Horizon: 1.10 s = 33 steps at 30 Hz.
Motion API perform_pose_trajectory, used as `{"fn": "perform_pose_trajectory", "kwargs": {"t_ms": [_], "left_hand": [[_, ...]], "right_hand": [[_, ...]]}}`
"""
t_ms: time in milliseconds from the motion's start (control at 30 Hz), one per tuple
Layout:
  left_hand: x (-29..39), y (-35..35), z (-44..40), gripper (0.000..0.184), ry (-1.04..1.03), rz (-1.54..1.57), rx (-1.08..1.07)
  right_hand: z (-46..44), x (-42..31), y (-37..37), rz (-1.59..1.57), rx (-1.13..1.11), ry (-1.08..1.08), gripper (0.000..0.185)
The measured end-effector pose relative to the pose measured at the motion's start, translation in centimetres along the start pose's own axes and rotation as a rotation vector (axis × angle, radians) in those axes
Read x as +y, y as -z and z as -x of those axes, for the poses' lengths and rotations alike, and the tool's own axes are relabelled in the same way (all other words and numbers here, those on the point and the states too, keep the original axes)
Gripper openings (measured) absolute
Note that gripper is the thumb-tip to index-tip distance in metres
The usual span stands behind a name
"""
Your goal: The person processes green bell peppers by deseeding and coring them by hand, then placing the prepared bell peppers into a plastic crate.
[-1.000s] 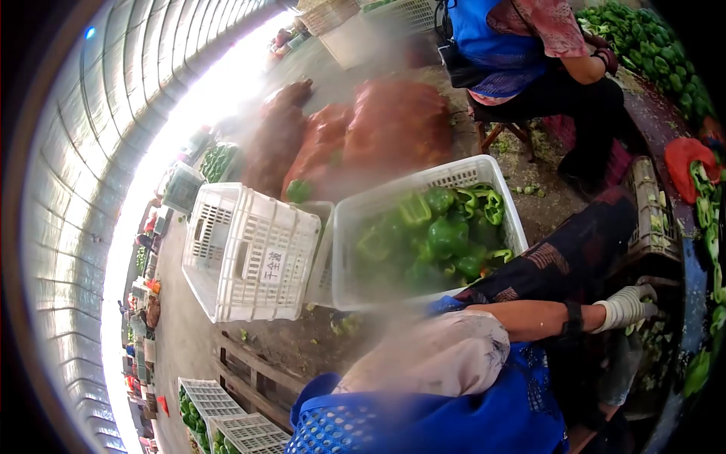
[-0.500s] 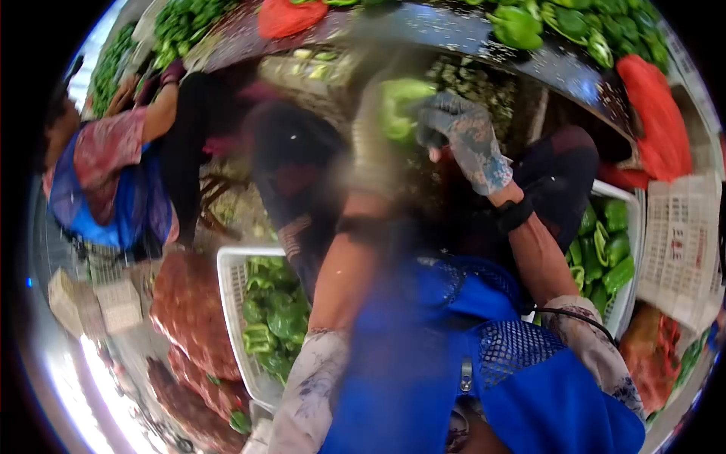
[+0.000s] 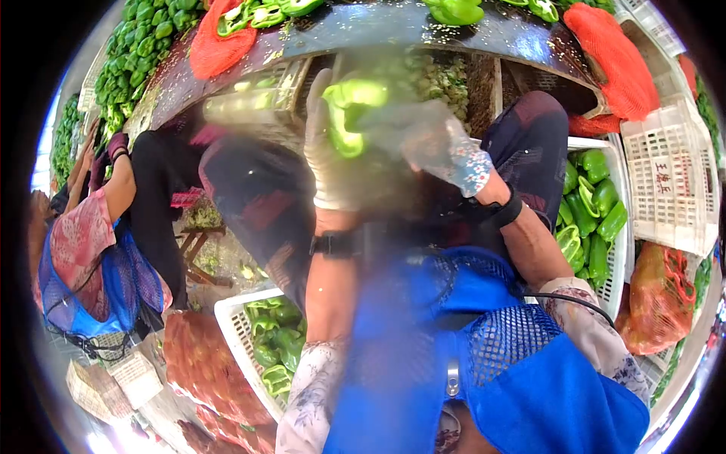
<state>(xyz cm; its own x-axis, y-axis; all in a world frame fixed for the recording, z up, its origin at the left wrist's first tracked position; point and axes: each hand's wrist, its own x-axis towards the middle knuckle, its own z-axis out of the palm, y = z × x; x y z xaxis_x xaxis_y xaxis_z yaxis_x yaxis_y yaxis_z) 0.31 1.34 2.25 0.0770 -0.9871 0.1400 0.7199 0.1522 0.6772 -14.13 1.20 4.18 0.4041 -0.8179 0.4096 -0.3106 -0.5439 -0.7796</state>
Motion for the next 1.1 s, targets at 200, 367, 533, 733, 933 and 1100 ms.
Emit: {"fn": "perform_pose_trajectory", "kwargs": {"t_ms": [200, 367, 533, 733, 933, 1100], "left_hand": [[0.0, 0.0, -0.2, 0.057, -0.061, -0.143, -0.039], [-1.0, 0.5, -0.5, 0.062, -0.052, -0.187, -0.043], [-1.9, 1.7, -0.7, 0.060, -0.079, -0.251, -0.060], [-2.0, 0.4, -0.4, 0.053, -0.182, -0.584, -0.046], [-1.6, -1.3, 0.5, 0.055, 0.075, -0.285, 0.081], [-0.8, 1.2, -1.0, 0.041, 0.109, 0.041, 0.220]], "right_hand": [[0.9, 5.4, -2.8, 0.298, -0.108, 0.198, 0.045], [2.1, 9.0, -5.5, 0.024, -0.099, 0.040, 0.038], [0.5, 3.5, -3.2, -0.024, -0.138, -0.159, 0.038], [1.3, 6.1, -3.2, -0.078, -0.112, -0.188, 0.038], [0.4, 1.4, -2.6, 0.256, -0.086, 0.035, 0.018], [-0.5, 2.8, -0.4, -0.060, 0.214, -0.130, 0.034]]}}
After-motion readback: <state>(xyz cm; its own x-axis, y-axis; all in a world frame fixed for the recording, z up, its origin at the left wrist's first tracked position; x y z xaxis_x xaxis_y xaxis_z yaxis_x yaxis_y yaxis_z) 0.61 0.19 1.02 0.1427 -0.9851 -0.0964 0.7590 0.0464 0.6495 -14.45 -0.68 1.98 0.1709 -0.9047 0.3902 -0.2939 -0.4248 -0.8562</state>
